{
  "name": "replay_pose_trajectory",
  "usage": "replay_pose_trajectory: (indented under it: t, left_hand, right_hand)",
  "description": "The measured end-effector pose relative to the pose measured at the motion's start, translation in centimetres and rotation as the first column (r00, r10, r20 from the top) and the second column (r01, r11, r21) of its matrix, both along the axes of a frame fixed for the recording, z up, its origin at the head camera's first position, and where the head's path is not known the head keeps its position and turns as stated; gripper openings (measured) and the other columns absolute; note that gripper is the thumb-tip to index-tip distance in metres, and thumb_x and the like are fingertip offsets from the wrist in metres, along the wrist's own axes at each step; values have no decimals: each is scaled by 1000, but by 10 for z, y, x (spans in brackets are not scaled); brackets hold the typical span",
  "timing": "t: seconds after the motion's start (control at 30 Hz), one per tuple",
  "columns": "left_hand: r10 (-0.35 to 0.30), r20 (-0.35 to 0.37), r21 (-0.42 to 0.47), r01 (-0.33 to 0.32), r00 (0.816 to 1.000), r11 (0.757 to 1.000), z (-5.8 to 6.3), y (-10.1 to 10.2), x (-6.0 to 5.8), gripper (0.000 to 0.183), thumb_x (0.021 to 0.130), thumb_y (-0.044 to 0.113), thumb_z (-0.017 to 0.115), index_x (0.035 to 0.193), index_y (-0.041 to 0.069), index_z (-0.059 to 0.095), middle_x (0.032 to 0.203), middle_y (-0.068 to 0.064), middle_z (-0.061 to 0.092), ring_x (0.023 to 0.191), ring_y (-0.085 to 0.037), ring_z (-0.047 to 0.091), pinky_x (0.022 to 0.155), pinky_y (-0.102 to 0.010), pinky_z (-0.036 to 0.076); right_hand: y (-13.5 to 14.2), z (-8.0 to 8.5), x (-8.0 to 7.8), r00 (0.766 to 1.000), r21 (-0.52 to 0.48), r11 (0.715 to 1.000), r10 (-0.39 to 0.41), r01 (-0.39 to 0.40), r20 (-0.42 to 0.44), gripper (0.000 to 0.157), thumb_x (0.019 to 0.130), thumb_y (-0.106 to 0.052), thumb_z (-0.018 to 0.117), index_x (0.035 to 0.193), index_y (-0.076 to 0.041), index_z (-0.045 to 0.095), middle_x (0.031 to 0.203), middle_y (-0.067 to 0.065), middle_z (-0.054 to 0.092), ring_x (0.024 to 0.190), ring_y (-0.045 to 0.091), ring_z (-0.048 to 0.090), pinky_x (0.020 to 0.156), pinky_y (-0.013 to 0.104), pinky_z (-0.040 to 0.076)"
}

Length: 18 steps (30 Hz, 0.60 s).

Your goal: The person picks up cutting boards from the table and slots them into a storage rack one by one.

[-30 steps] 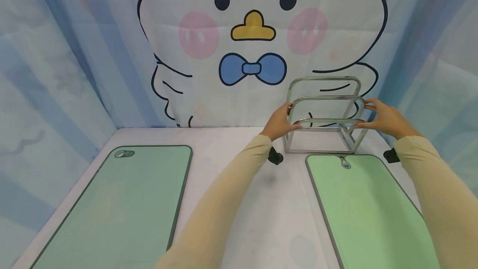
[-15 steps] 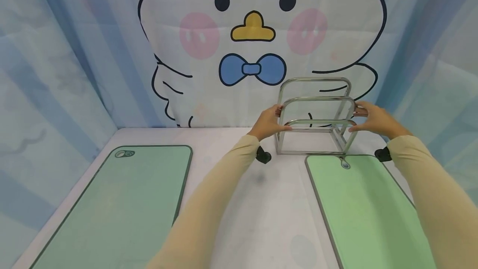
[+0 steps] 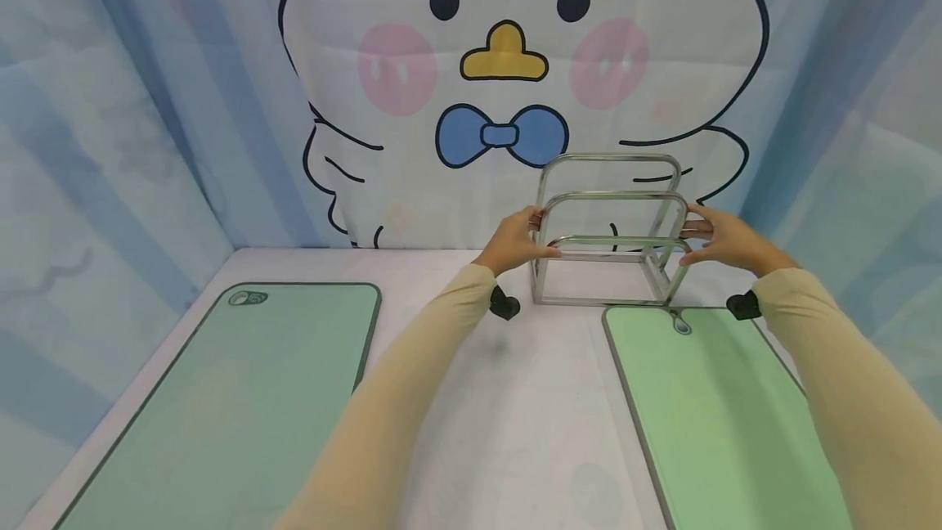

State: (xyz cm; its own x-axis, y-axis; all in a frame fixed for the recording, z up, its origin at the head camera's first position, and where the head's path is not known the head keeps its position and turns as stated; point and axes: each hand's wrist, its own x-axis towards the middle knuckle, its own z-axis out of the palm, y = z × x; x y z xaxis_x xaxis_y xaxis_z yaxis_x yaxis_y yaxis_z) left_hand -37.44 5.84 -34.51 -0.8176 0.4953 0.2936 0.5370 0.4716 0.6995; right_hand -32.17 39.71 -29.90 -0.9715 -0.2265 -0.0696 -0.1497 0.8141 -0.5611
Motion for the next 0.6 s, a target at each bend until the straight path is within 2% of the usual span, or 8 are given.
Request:
replay_pose_trajectory:
  t: [0.23, 0.6]
  left_hand:
    - [4, 26, 27, -5, 1000, 1000, -3, -15, -4, 78, 73, 27, 81, 137, 3, 43, 124, -12, 58, 118, -23, 56, 99, -30, 47]
    - [22, 24, 27, -22, 999, 999, -3, -30, -4, 79, 71, 27, 82, 136, 2, 44, 125, -14, 58, 119, -26, 57, 100, -34, 47]
  right_hand:
    - [-11, -3, -5, 1000, -12, 1000, 16, -16, -9, 107, 78, -19, 76, 149, 4, 0, 140, 37, 34, 128, 52, 35, 96, 62, 40]
    - [-23, -6, -8, 998, -26, 999, 27, -29, -49, 105, 76, -24, 78, 149, 2, 8, 137, 35, 40, 126, 50, 41, 96, 61, 41]
